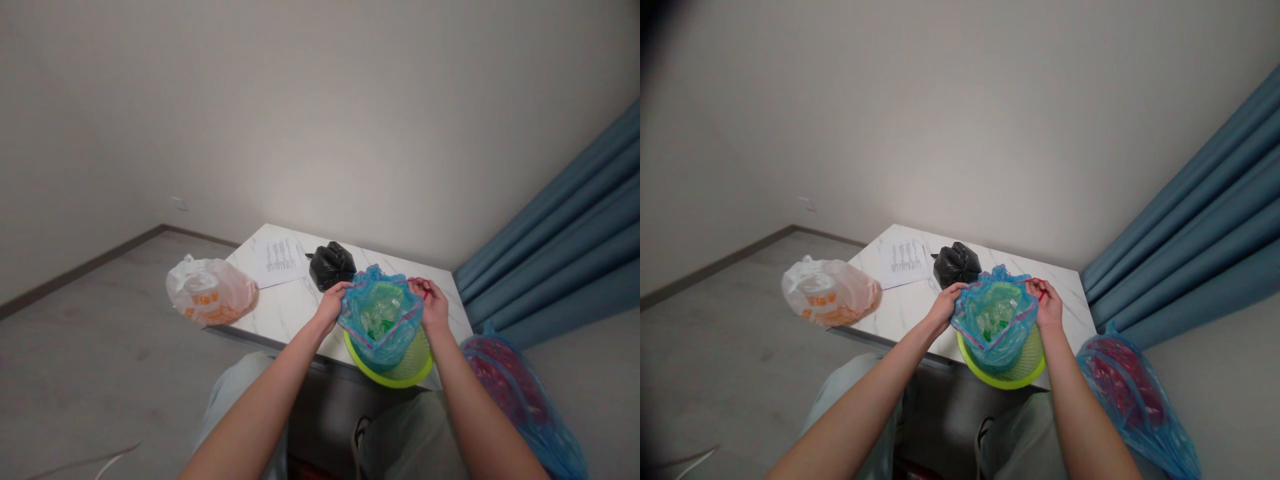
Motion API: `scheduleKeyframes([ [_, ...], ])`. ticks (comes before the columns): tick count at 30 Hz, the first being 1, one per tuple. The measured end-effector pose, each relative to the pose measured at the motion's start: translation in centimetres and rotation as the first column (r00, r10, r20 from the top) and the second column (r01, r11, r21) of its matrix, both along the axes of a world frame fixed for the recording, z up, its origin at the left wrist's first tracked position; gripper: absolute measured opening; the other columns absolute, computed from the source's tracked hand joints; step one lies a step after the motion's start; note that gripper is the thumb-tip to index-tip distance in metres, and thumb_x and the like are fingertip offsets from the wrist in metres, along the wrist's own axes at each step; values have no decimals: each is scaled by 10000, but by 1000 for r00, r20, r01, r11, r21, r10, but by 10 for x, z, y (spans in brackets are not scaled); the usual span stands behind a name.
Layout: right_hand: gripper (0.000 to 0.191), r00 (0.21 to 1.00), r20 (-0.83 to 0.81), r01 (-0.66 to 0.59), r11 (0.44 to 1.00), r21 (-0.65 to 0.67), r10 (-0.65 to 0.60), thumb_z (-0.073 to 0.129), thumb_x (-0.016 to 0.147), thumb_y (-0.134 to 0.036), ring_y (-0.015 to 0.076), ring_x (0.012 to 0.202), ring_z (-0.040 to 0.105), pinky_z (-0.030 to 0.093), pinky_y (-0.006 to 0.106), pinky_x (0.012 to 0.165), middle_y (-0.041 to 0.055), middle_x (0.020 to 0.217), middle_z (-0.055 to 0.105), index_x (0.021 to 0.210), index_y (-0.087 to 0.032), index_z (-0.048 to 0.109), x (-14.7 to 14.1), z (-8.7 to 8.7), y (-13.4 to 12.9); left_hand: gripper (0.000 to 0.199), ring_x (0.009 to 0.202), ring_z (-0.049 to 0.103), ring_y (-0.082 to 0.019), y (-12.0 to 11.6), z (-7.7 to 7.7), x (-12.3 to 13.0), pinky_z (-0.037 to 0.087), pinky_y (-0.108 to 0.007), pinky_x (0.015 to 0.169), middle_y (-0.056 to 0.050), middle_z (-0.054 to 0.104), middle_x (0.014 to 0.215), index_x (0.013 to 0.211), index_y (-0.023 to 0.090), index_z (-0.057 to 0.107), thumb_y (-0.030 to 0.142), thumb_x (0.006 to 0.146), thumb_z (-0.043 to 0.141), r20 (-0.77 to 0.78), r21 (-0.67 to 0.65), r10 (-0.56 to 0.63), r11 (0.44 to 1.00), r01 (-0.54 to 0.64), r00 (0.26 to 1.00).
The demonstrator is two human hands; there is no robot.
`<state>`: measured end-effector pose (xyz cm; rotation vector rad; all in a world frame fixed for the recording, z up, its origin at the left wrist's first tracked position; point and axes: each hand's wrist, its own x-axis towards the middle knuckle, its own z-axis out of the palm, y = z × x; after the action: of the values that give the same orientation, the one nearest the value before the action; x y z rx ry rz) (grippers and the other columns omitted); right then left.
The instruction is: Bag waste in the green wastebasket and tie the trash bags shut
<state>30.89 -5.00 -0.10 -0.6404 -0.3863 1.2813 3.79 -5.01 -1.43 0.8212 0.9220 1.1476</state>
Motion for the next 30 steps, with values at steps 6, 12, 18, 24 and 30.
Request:
scheduleKeyframes([
  [6, 212, 989, -148, -2, 998, 64, 12, 598, 807, -137, 119, 815, 655, 590, 313, 860, -14, 735, 588, 685, -215, 442, 14, -4, 0, 67, 486, 388, -73, 1, -3, 2, 311, -174, 496, 71, 441, 537, 637, 181, 519, 177, 608, 578, 135, -14, 62, 998, -60, 989],
  [12, 145, 961, -261, 117, 991, 69, -95, 588, 747, -135, 104, 691, 611, 587, 313, 748, -51, 690, 555, 737, -201, 459, 30, -2, -6, 216, 705, 557, -137, 13, -2, -10, 413, -229, 648, -10, 649, 778, 807, 152, 676, 212, 621, 584, -53, 38, 211, 977, -209, 976],
  [18, 296, 919, -319, 257, 966, 41, -231, 530, 732, -102, 79, 657, 589, 560, 222, 671, -45, 711, 574, 1024, -143, 567, 45, 10, -24, 349, 533, 447, -111, 17, 7, -31, 314, -227, 537, 57, 500, 561, 957, 149, 675, 168, 612, 623, -364, 166, 92, 986, -32, 927],
  [24, 408, 993, -121, 14, 994, 106, -1, 581, 756, -208, 74, 646, 557, 491, 164, 520, -12, 830, 594, 1163, -184, 587, 38, 29, -55, 144, 547, 487, -119, 17, 6, -34, 350, -229, 528, 7, 559, 597, 713, 153, 664, 296, 695, 666, -421, 195, 114, 980, -33, 900],
  [30, 411, 946, 308, 102, 995, 23, -104, 700, 732, -282, 126, 634, 574, 470, 224, 534, -5, 765, 632, 1136, -262, 633, -3, 31, -71, 375, 635, 590, -148, 11, 15, -29, 484, -274, 614, -72, 694, 802, 930, 120, 719, 464, 796, 657, -38, -77, -22, 997, 19, 999],
])
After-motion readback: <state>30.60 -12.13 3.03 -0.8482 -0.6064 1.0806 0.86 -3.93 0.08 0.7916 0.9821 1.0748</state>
